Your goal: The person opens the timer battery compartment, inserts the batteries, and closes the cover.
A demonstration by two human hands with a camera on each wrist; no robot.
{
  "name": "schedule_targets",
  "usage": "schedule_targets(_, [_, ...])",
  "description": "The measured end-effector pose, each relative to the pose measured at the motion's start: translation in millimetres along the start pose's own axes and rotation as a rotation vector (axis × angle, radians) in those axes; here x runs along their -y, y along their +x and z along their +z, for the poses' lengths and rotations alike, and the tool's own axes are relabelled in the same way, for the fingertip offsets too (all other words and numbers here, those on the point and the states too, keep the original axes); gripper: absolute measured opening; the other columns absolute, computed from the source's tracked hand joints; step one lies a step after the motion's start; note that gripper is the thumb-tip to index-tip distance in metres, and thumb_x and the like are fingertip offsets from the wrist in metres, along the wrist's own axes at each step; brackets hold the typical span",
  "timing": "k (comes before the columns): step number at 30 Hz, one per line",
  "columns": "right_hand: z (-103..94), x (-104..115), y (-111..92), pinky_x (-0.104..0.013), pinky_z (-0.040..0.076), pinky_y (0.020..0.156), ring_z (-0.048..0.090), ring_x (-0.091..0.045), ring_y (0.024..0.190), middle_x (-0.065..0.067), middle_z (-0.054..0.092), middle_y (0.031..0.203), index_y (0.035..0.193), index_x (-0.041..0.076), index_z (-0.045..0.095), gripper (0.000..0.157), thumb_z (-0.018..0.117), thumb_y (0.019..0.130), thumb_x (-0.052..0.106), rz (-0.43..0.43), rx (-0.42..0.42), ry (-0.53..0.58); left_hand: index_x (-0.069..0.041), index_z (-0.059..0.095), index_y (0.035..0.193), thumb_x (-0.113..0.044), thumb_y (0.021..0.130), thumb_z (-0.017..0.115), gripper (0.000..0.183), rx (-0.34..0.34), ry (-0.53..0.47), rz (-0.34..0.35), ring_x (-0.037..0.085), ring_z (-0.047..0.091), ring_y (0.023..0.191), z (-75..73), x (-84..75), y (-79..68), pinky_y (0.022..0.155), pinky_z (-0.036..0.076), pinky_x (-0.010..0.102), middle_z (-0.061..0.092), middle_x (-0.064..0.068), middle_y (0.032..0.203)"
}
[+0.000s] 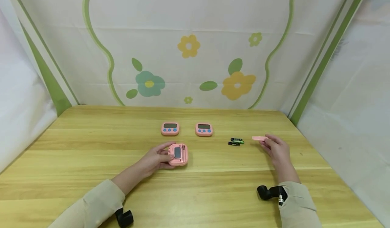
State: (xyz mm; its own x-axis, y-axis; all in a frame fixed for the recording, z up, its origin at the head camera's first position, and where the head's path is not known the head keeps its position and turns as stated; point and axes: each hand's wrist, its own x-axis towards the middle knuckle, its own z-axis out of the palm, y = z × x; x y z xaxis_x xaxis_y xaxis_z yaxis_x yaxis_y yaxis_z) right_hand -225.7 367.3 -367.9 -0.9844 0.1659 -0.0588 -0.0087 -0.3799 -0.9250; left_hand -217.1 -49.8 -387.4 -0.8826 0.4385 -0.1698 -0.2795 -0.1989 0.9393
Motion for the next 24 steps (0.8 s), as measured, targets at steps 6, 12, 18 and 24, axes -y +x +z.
schedule_targets(6, [-12.0, -5.8, 1.7, -0.023, 0.049, 0.069, 0.061, -0.013, 0.072, -0.002, 0.06, 0.079, 0.078, 0.014, 0.066, 0.026, 0.05, 0.083, -0.005, -0.002, -0.058, -0.068, -0.005, 0.031, 0.133, 0.003, 0.08, 0.056, 0.059, 0.004, -0.003, 0.003, 0.026, 0.058, 0.079, -1.0, 0.8, -0.6, 0.069, 0.05, 0.038, 0.051, 0.02, 0.106])
schedule_targets(12, [-20.3, -11.9, 3.6, -0.022, 0.049, 0.069, 0.061, -0.012, 0.072, -0.001, 0.061, 0.079, 0.079, 0.016, 0.065, 0.025, 0.051, 0.083, -0.004, -0.007, -0.04, -0.117, -0.006, 0.032, 0.133, 0.002, 0.08, 0.057, 0.058, 0.001, 0.007, 0.0, 0.026, 0.058, 0.077, -1.4, 1.4, -0.9, 0.068, 0.05, 0.037, 0.051, 0.02, 0.103])
schedule_targets(18, [-21.1, -14.0, 3.8, -0.02, 0.048, 0.07, 0.061, -0.011, 0.073, 0.0, 0.061, 0.079, 0.091, 0.01, 0.063, 0.021, 0.05, 0.083, -0.005, -0.035, -0.02, -0.209, -0.006, 0.032, 0.133, 0.001, 0.08, 0.057, 0.058, 0.001, 0.018, -0.003, 0.025, 0.058, 0.078, -0.9, 1.3, -0.1, 0.069, 0.05, 0.037, 0.051, 0.02, 0.103])
schedule_targets(24, [-16.5, -13.5, 5.6, -0.02, 0.048, 0.07, 0.061, -0.008, 0.072, 0.005, 0.06, 0.078, 0.119, -0.01, 0.044, 0.038, 0.053, 0.082, -0.002, -0.04, -0.06, -0.313, -0.006, 0.031, 0.133, 0.002, 0.081, 0.055, 0.058, 0.005, 0.008, 0.002, 0.025, 0.058, 0.079, -1.7, 1.1, -0.2, 0.069, 0.05, 0.037, 0.051, 0.02, 0.107])
